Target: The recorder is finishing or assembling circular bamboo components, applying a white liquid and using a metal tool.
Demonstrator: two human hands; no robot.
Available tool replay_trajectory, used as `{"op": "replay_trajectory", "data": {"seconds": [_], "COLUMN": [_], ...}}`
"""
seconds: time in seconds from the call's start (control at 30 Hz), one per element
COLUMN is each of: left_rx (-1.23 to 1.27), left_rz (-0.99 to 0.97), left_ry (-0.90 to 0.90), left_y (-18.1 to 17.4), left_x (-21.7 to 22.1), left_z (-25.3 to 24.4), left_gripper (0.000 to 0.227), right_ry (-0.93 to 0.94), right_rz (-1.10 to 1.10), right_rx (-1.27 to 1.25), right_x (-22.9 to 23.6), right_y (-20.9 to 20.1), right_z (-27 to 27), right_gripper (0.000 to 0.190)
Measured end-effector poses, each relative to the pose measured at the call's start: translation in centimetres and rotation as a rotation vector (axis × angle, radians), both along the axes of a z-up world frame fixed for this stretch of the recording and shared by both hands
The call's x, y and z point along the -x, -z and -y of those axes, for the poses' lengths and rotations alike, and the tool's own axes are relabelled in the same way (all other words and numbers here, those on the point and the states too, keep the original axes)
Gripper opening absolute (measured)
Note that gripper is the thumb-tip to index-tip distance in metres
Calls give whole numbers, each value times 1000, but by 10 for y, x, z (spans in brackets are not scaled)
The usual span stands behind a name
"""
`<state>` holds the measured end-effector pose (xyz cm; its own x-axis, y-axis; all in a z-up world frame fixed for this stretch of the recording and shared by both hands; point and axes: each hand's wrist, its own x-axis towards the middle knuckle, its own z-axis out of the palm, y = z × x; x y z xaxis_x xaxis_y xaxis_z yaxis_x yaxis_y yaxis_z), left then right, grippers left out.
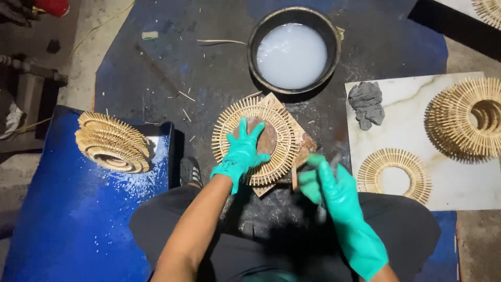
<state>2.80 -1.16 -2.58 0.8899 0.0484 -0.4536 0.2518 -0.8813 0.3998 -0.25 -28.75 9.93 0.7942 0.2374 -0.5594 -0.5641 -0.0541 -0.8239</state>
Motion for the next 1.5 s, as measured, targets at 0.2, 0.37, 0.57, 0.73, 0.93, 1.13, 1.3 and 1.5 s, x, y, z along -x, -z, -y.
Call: {"op": "replay_trajectory", "data": {"seconds": [0.2, 0.37, 0.57, 0.73, 0.93, 1.13, 1.3, 1.5], "left_rx": [-6, 6, -5, -2, -3, -4, 7, 2], "left_rz": [-44, -58, -38, -59, -75, -55, -24, -104], "left_ry": [9, 8, 20, -2, 13, 21, 4, -61], "left_y": [-8, -8, -1, -10, -14, -12, -13, -35], "left_x": [-10, -9, -9, -7, -8, -10, -10, -7], "left_z": [0, -1, -3, 0, 0, 0, 0, 4], "left_gripper": [119, 121, 121, 118, 118, 117, 116, 116], "right_ry": [95, 58, 73, 97, 175, 127, 64, 73], "right_rz": [-156, -302, -308, -330, -348, -330, -293, -284], "right_rx": [63, 59, 45, 12, 12, 56, 70, 73], "right_x": [5, 12, 7, 14, 10, 9, -2, -11], "right_y": [29, 55, 66, 73, 74, 93, 82, 82], "right_z": [1, 6, 3, -3, -2, 2, 0, 4], "right_gripper": [54, 51, 46, 43, 41, 38, 38, 44]}}
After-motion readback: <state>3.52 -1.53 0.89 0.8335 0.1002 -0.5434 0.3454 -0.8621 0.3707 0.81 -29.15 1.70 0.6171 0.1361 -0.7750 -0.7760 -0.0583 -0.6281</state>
